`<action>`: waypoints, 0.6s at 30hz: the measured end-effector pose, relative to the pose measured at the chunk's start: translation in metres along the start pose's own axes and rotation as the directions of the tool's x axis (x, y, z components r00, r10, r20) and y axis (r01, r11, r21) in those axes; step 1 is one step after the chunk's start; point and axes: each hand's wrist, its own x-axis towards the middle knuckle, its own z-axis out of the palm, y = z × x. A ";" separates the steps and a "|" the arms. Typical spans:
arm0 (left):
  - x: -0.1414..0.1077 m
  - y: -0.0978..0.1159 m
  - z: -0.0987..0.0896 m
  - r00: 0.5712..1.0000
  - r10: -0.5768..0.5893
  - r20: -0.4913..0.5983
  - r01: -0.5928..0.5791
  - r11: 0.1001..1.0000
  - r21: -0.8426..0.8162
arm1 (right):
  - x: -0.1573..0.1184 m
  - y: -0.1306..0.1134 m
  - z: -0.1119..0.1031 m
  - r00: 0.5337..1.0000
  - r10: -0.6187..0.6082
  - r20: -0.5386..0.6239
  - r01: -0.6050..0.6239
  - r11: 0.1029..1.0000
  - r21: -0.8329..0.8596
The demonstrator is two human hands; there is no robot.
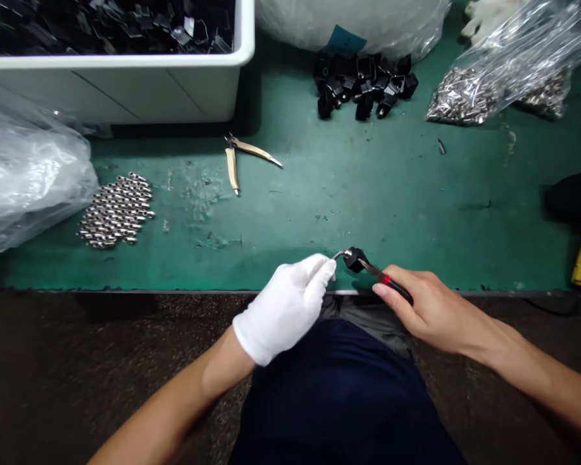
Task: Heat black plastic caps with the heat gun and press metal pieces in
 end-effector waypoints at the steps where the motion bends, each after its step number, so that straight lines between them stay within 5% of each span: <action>1: 0.001 -0.002 -0.001 1.000 0.001 0.022 -0.001 1.000 0.018 | 0.001 0.002 -0.001 1.000 0.002 0.020 -0.001 1.000 -0.022; 10: 0.011 0.004 -0.006 0.999 0.042 0.006 -0.042 0.998 0.040 | 0.004 0.009 -0.011 0.999 -0.039 -0.003 0.039 0.999 0.032; 18: 0.007 0.007 0.000 0.997 0.047 -0.068 -0.058 0.984 -0.171 | -0.002 0.006 -0.003 0.993 -0.030 0.117 -0.030 0.878 0.477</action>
